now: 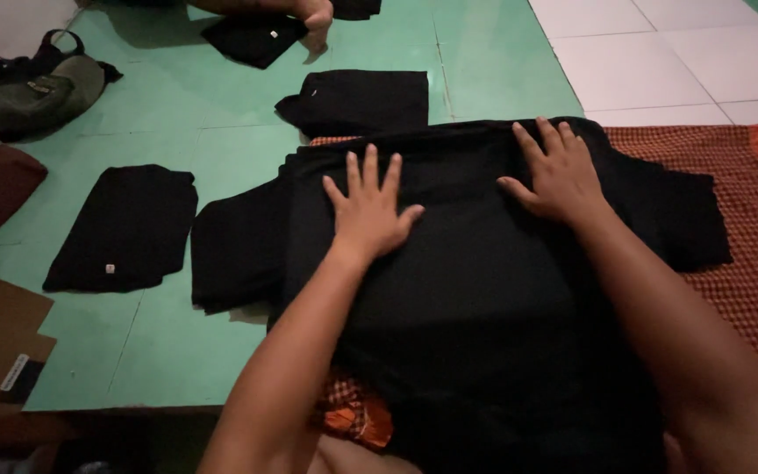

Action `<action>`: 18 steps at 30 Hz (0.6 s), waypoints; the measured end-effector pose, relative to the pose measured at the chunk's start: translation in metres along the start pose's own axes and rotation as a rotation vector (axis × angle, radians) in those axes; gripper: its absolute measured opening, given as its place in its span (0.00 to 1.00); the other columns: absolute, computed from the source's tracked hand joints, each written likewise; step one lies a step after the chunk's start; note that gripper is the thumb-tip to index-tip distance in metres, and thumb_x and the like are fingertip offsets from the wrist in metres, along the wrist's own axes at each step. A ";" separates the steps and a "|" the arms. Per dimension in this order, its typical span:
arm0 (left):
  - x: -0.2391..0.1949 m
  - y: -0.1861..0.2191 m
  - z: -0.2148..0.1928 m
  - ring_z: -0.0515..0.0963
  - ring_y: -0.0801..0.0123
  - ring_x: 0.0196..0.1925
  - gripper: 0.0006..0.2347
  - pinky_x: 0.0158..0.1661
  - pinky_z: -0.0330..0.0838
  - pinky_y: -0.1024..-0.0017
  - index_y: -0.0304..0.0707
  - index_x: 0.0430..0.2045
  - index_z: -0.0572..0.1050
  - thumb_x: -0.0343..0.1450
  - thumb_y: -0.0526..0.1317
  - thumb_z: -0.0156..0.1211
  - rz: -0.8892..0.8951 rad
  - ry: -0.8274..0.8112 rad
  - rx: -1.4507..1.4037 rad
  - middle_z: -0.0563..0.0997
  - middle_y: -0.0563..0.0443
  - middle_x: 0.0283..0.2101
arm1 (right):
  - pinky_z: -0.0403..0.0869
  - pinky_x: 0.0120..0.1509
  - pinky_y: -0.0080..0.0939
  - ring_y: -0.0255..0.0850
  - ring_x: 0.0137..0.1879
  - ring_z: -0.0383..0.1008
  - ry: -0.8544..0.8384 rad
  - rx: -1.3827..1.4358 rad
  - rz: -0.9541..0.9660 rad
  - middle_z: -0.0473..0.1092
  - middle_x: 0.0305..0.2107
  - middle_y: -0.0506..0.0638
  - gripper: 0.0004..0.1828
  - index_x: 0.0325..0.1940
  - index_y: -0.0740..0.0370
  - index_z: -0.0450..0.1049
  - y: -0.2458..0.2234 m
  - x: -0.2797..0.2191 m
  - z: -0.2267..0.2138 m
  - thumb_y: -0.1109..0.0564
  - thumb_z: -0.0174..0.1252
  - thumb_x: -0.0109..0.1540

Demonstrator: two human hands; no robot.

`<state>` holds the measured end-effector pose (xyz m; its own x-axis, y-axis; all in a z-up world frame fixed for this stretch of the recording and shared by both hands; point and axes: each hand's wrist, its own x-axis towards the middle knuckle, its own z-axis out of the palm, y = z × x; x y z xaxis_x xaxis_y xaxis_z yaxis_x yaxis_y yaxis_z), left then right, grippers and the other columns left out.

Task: The person folds a black t-shirt on a checkered mat placed on the floor. They smooth the fabric, fold the sleeves inward, and fold the shirt in half before placing it on a stack of other folded shirts.

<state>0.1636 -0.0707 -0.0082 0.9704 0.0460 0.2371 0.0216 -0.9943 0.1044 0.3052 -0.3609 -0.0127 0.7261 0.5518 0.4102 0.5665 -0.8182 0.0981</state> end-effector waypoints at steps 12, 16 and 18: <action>0.016 -0.021 0.006 0.39 0.40 0.80 0.42 0.62 0.35 0.19 0.70 0.75 0.48 0.65 0.67 0.58 -0.057 0.045 0.008 0.43 0.32 0.78 | 0.45 0.78 0.75 0.72 0.80 0.42 -0.182 0.038 0.098 0.47 0.75 0.71 0.54 0.84 0.31 0.42 0.019 0.015 0.006 0.16 0.41 0.57; 0.011 0.015 0.002 0.44 0.38 0.79 0.37 0.64 0.38 0.22 0.52 0.73 0.57 0.68 0.60 0.59 -0.024 0.131 0.035 0.49 0.31 0.77 | 0.45 0.78 0.76 0.78 0.78 0.43 -0.009 -0.040 0.035 0.49 0.74 0.76 0.55 0.85 0.46 0.47 -0.003 0.001 -0.005 0.19 0.42 0.60; 0.001 0.033 0.000 0.46 0.35 0.78 0.38 0.63 0.38 0.20 0.50 0.74 0.54 0.69 0.61 0.57 0.028 0.137 -0.032 0.50 0.31 0.76 | 0.44 0.76 0.78 0.79 0.78 0.39 0.015 0.058 0.017 0.45 0.75 0.76 0.55 0.84 0.52 0.47 -0.016 -0.007 -0.014 0.21 0.44 0.62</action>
<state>0.1657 -0.1039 -0.0040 0.9285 0.0330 0.3699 -0.0150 -0.9919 0.1263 0.2855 -0.3541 -0.0043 0.7299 0.5355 0.4248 0.5762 -0.8164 0.0389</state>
